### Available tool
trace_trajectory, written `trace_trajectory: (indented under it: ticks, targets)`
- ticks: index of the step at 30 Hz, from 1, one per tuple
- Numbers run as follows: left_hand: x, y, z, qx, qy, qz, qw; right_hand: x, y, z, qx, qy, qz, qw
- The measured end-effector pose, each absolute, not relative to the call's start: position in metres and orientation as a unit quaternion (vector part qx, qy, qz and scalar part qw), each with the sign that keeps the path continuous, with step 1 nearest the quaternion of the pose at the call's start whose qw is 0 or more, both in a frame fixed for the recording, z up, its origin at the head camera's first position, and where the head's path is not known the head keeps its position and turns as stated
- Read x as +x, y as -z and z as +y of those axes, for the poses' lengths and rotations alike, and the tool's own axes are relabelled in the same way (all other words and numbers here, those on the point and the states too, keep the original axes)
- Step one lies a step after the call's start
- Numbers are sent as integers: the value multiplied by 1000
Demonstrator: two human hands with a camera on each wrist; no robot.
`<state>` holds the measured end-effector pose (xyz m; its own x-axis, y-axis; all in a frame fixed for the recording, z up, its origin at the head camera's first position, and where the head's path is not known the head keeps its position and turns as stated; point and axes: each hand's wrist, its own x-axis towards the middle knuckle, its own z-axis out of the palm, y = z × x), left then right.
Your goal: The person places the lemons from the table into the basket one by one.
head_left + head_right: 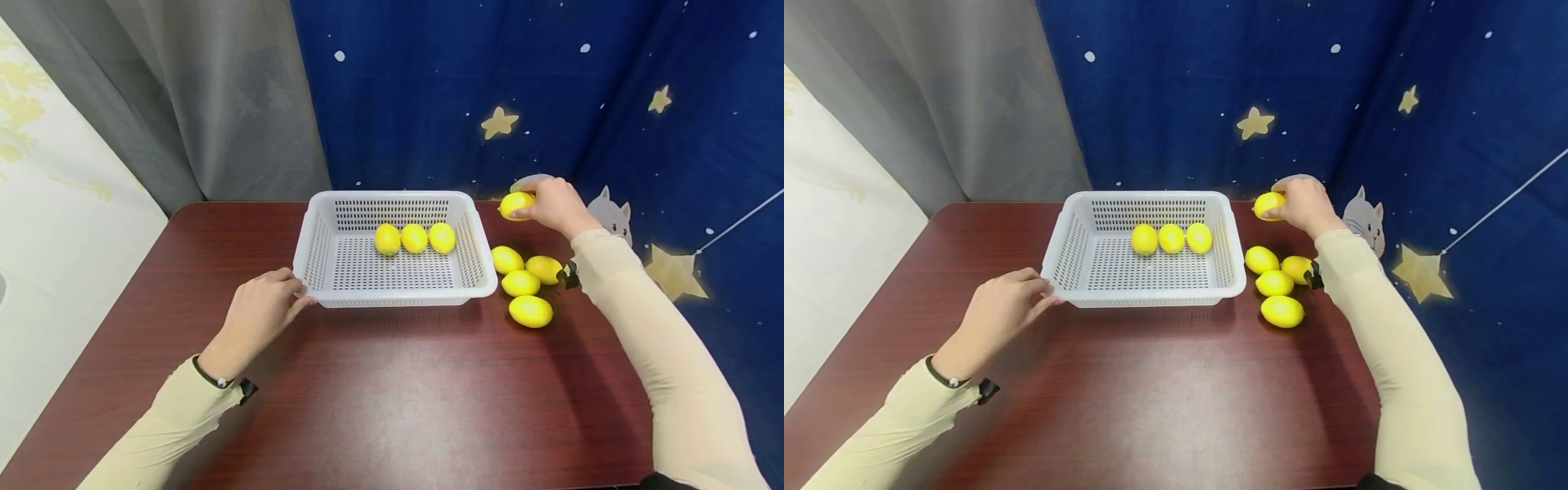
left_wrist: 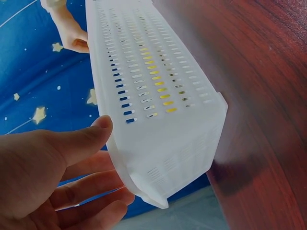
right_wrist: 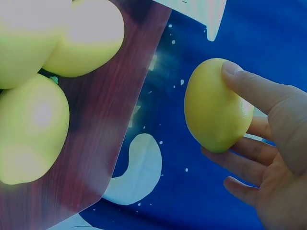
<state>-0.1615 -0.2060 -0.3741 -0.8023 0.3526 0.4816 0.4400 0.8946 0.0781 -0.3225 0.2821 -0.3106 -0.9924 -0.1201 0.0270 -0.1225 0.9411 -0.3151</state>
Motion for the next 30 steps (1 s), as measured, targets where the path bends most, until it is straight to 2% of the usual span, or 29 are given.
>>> trace_trajectory:
  ticks: [14,30]
  targets:
    - [-163,375,-206,-219,90,-942,239,-325,313,275,91,-140,-986,30]
    - [-163,376,-207,-225,94,-939,241,-332,301,243,96,-128,-987,27]
